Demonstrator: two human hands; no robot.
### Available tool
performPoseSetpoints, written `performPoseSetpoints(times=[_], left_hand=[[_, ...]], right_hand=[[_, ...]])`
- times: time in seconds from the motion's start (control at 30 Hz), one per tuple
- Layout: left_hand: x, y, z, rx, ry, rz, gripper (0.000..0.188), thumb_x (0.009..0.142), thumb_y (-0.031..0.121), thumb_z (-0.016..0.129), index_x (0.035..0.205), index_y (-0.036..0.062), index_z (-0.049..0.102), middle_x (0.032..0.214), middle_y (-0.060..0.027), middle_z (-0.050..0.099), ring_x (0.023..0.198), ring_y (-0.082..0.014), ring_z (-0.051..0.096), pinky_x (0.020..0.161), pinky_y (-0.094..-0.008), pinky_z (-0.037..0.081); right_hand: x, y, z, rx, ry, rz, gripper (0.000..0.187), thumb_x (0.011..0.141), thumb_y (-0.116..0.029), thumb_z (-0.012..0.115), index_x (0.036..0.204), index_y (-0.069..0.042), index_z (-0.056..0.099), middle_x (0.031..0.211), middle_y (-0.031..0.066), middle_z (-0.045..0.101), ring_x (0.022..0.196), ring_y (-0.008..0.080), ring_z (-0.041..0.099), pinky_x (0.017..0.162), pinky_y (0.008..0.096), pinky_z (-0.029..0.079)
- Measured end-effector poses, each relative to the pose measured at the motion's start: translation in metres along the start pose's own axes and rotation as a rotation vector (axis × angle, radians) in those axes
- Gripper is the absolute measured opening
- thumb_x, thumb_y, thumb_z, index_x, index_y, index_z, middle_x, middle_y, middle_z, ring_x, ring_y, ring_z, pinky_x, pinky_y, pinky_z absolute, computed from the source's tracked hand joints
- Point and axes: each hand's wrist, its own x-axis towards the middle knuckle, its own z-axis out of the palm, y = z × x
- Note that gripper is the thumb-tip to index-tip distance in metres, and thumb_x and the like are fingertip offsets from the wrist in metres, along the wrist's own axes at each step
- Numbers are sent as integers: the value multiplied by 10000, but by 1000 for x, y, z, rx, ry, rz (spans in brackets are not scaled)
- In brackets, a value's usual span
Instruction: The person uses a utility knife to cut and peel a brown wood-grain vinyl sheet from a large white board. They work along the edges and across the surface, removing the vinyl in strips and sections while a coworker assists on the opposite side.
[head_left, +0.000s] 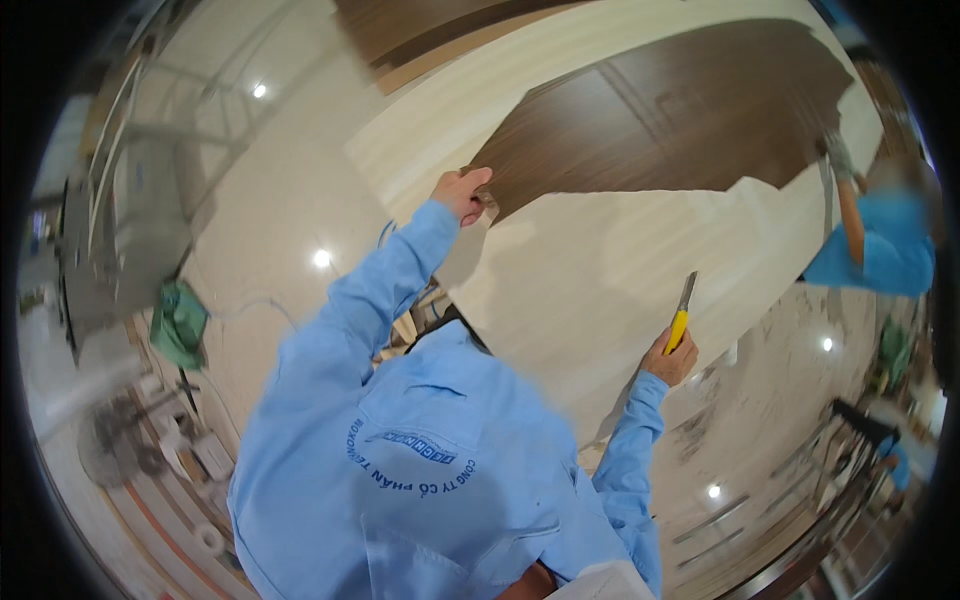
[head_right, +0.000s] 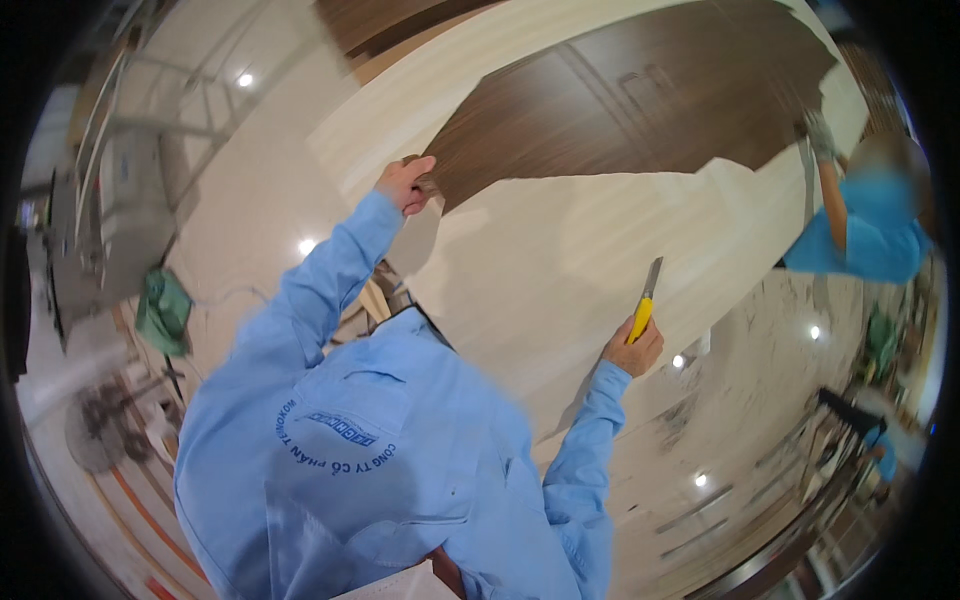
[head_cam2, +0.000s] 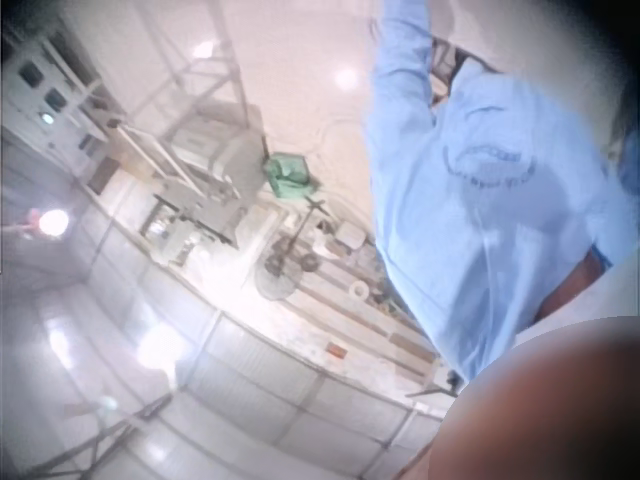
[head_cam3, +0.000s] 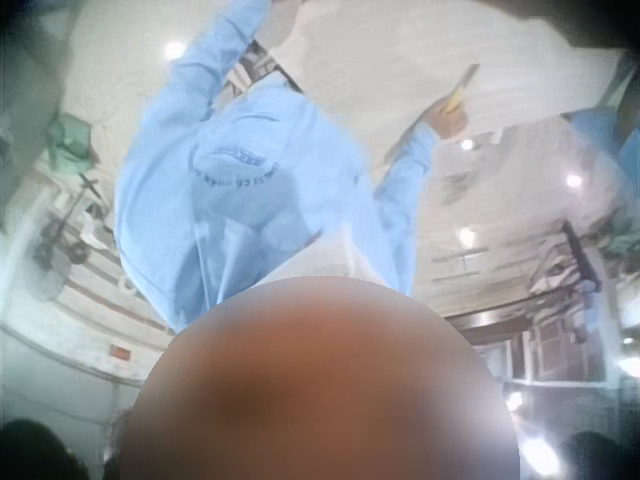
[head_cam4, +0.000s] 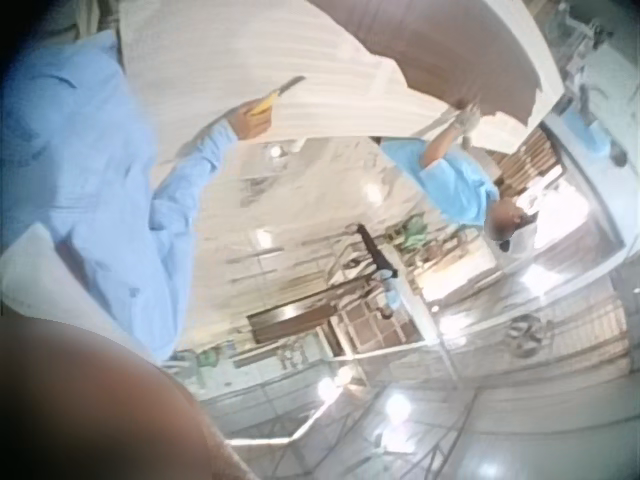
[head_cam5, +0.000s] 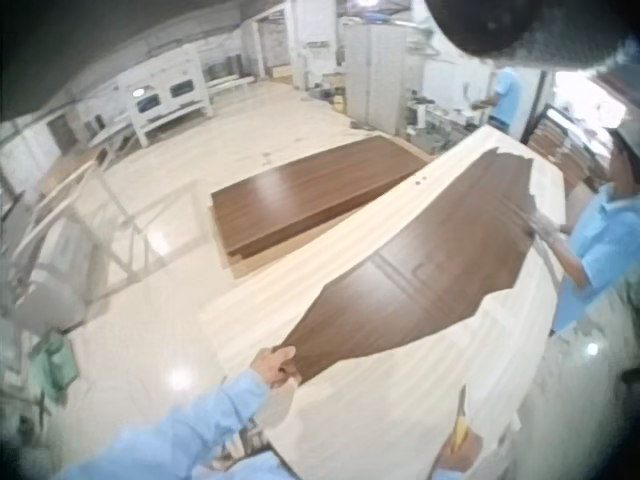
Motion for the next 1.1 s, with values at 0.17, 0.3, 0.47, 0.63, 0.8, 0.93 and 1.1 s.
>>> performPoseSetpoints(times=[0.17,0.3,0.47,0.63,0.8,0.93,1.1], left_hand=[[22,58,51,-130,-172,18,391,947,354,668,716,99,483,486,-8,408,332,-125,318,339,-293,212],[39,84,76,-187,-302,73,397,950,362,669,708,111,479,513,15,403,359,-103,325,351,-289,210],[20,92,16,86,-444,34,374,942,386,673,779,55,606,537,22,480,427,-71,405,392,-263,267],[-41,60,-70,392,-505,-176,462,966,427,645,704,47,636,517,-1,515,436,-88,468,411,-274,345],[-42,7,-119,329,-374,-267,371,988,357,636,904,-1,686,688,-40,635,514,-116,548,467,-263,426],[-9,-19,-140,218,-256,-62,320,1007,303,619,1082,-3,676,862,-10,686,748,-88,633,630,-274,513],[9,-19,-158,34,-364,-139,250,1016,241,580,1159,47,646,941,-54,689,852,-136,655,753,-273,541]], right_hand=[[-2,-5,2,-62,4,53,340,886,-202,725,1172,-40,639,1069,147,628,987,345,605,855,453,504],[-1,-5,2,-115,-5,10,346,905,-218,711,1187,-36,625,1052,143,624,978,331,608,838,444,507],[19,-38,-7,442,-229,240,319,1017,-282,582,1197,-20,602,986,100,618,829,215,621,722,353,518],[50,-120,-4,1173,-527,716,334,1073,-285,469,1235,-16,581,953,61,616,669,137,618,596,286,531],[96,-203,6,1256,-698,793,304,1058,-202,483,1291,-16,541,944,81,611,668,159,642,594,335,580],[132,-238,13,1237,-664,735,279,1036,-138,516,1295,-36,517,895,80,604,619,156,632,549,324,569],[170,-245,47,1104,-655,594,263,1037,-162,530,1285,-76,501,757,67,575,488,131,561,425,314,489]])
